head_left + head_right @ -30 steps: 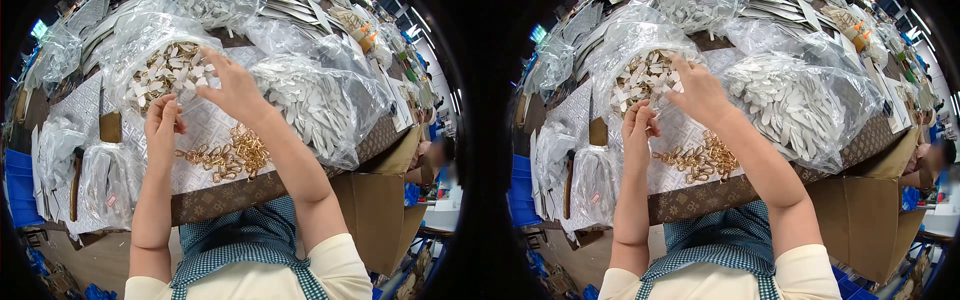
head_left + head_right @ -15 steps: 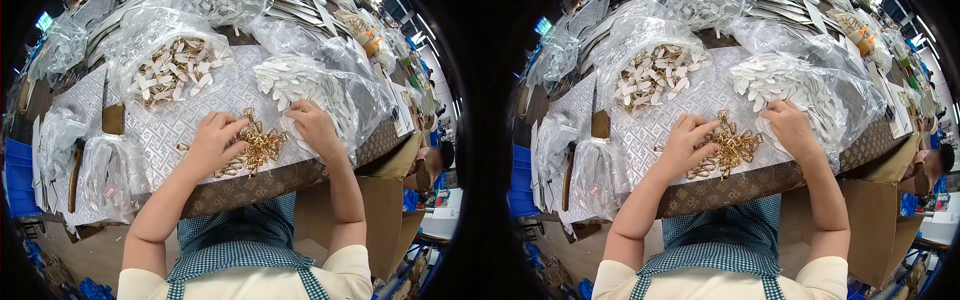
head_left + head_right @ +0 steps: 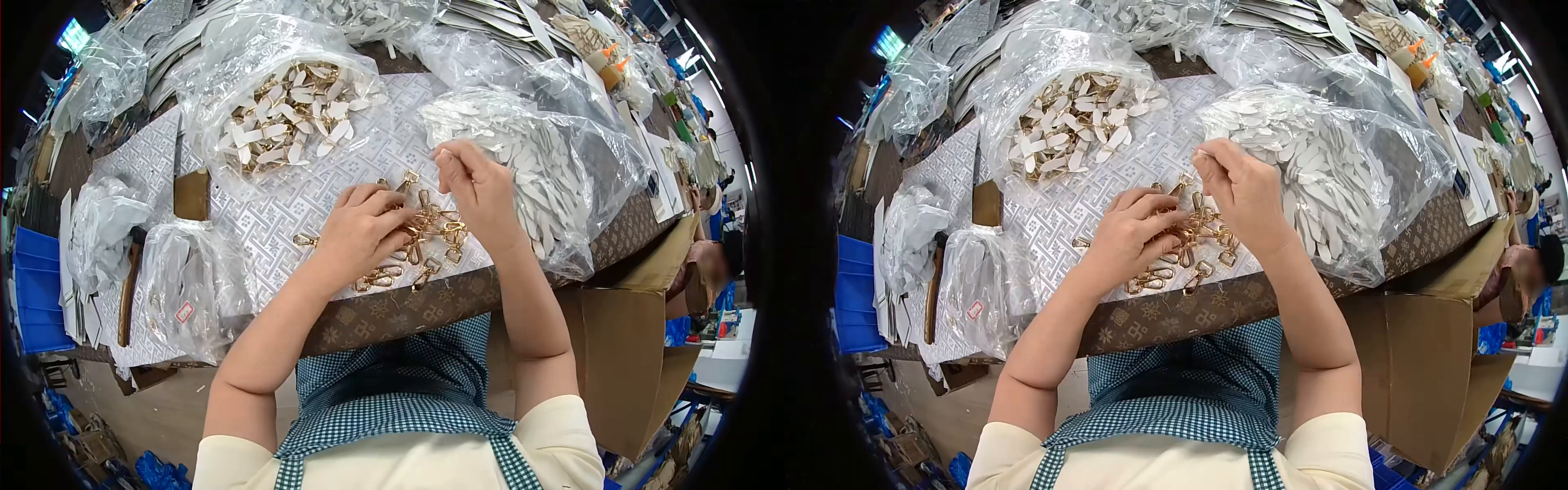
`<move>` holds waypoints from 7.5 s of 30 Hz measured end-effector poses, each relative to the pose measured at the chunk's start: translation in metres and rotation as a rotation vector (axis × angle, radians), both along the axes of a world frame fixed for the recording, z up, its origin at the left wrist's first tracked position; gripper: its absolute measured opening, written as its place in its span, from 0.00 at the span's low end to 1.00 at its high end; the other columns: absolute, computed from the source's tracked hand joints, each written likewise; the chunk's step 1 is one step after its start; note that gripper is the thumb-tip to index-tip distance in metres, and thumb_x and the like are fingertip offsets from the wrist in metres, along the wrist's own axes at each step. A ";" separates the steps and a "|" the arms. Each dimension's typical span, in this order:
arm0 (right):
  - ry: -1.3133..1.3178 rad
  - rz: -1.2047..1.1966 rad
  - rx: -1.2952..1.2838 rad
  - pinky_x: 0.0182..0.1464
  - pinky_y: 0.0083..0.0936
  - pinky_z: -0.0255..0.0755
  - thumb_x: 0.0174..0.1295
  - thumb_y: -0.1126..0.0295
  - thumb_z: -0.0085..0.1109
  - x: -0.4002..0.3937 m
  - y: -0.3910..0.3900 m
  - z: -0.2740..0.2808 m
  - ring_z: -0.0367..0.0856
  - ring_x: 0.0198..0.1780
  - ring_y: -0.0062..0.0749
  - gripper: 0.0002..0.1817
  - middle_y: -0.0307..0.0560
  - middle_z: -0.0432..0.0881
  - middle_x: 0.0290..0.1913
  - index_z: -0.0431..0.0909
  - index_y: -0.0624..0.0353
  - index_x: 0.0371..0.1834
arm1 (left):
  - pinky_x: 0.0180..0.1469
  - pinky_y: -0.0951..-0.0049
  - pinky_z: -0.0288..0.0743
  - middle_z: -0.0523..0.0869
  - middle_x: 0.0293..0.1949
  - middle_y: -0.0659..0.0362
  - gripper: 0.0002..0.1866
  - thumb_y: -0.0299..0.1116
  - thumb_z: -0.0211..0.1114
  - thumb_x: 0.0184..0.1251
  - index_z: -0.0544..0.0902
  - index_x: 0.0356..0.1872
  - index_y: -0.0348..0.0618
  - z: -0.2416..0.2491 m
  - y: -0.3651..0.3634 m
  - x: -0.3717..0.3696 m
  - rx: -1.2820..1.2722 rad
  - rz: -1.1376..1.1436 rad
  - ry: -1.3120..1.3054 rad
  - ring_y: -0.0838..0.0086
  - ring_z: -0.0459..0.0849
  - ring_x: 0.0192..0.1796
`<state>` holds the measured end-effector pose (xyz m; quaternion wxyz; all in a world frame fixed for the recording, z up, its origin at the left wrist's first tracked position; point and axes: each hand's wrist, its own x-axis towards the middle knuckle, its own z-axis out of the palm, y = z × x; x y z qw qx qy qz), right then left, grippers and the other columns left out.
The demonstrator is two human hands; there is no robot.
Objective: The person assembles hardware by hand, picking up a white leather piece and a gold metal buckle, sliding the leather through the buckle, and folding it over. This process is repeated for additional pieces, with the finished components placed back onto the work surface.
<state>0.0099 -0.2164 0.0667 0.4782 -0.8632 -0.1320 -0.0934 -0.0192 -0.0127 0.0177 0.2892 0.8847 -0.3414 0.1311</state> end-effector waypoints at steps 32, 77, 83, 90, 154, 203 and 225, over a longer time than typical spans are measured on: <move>-0.169 0.094 0.045 0.34 0.34 0.77 0.59 0.75 0.61 -0.011 0.054 -0.041 0.85 0.31 0.42 0.08 0.48 0.84 0.34 0.77 0.59 0.41 | 0.38 0.81 0.79 0.84 0.43 0.62 0.10 0.23 0.63 0.70 0.87 0.48 0.36 0.010 0.027 0.003 -0.869 0.220 0.606 0.81 0.85 0.37; -0.063 0.189 -0.009 0.45 0.26 0.79 0.65 0.68 0.62 0.052 0.061 -0.019 0.85 0.43 0.31 0.18 0.53 0.85 0.44 0.79 0.64 0.56 | 0.37 0.79 0.77 0.83 0.38 0.61 0.14 0.33 0.62 0.75 0.79 0.54 0.36 0.005 0.045 0.013 -0.974 0.419 0.571 0.81 0.80 0.31; -0.011 0.013 -0.353 0.49 0.30 0.77 0.61 0.75 0.60 0.012 -0.039 -0.025 0.83 0.44 0.39 0.09 0.50 0.85 0.44 0.85 0.61 0.44 | 0.36 0.81 0.75 0.82 0.35 0.64 0.09 0.31 0.66 0.72 0.84 0.45 0.36 0.004 0.038 0.006 -0.740 0.391 0.531 0.84 0.79 0.32; -0.168 0.054 -0.591 0.53 0.36 0.76 0.54 0.78 0.61 0.005 -0.075 -0.021 0.79 0.51 0.44 0.13 0.45 0.83 0.48 0.84 0.57 0.43 | 0.49 0.62 0.77 0.82 0.39 0.55 0.13 0.34 0.71 0.60 0.86 0.44 0.41 -0.002 0.027 0.004 -0.278 0.327 0.259 0.59 0.81 0.46; 0.035 0.203 0.195 0.37 0.30 0.78 0.61 0.67 0.64 -0.018 0.066 -0.042 0.86 0.33 0.36 0.12 0.47 0.84 0.32 0.77 0.57 0.45 | 0.31 0.81 0.77 0.82 0.30 0.63 0.08 0.32 0.58 0.76 0.77 0.36 0.38 0.013 0.034 0.002 -0.944 0.195 0.880 0.82 0.82 0.29; 0.128 0.123 0.169 0.40 0.20 0.74 0.66 0.74 0.61 0.005 -0.026 -0.017 0.81 0.34 0.24 0.08 0.44 0.83 0.31 0.83 0.62 0.47 | 0.36 0.79 0.80 0.88 0.35 0.60 0.05 0.26 0.65 0.71 0.83 0.44 0.37 0.008 0.034 0.006 -0.875 0.324 0.752 0.78 0.88 0.39; 0.125 0.353 0.242 0.37 0.33 0.76 0.69 0.74 0.51 -0.018 0.059 -0.035 0.84 0.30 0.42 0.18 0.53 0.82 0.28 0.71 0.56 0.62 | 0.27 0.78 0.79 0.84 0.30 0.60 0.03 0.28 0.61 0.72 0.78 0.37 0.40 0.013 0.038 0.006 -0.881 0.291 0.926 0.78 0.83 0.27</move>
